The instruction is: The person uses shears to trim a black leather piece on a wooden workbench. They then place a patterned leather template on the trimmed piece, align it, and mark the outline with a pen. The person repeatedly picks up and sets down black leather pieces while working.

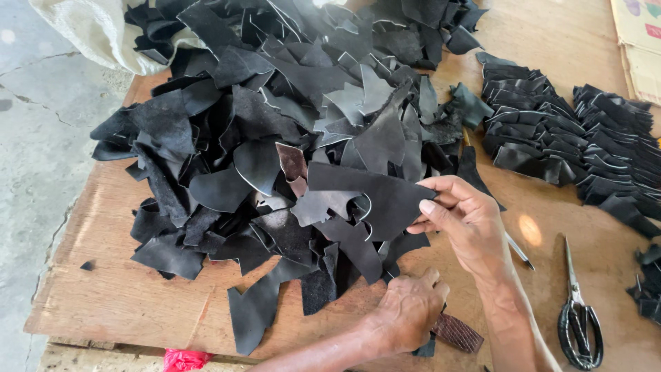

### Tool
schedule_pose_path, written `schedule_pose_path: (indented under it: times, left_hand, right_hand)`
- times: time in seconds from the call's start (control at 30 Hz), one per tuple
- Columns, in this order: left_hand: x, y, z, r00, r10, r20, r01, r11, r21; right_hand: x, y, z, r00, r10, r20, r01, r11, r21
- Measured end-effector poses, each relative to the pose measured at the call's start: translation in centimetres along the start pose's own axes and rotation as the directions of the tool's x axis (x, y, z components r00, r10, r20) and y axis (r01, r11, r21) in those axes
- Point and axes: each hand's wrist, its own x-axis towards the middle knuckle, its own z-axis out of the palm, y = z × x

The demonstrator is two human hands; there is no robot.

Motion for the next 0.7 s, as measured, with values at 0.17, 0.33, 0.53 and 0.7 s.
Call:
schedule_pose_path:
  times: [0.17,0.33,0.53,0.7]
  left_hand:
    - [0.1,-0.1,0.2,1.0,0.01,-0.026,-0.011,1.0,-0.013]
    - [0.1,0.2,0.8,0.999,-0.027,-0.02,0.029,0.997,0.065]
    - [1.1,-0.9,2.0,0.999,-0.007,-0.041,0.007,1.0,-0.001]
    - [1.3,-1.1,2.8,1.0,0.0,-0.03,0.001,0.999,0.035]
  right_hand:
    - [0.1,-0.9,0.8,1.0,0.004,0.015,-0.002,0.984,-0.179]
    - [-0.1,-3.3,3.4,0.981,-0.195,-0.019,0.153,0.819,-0.553]
    - [1.2,-4.6,8.5,0.824,-0.483,0.297,0.516,0.423,-0.745]
    - [5.8,-3.1,14.3,0.532,-0.604,0.593,0.821,0.197,-0.536]
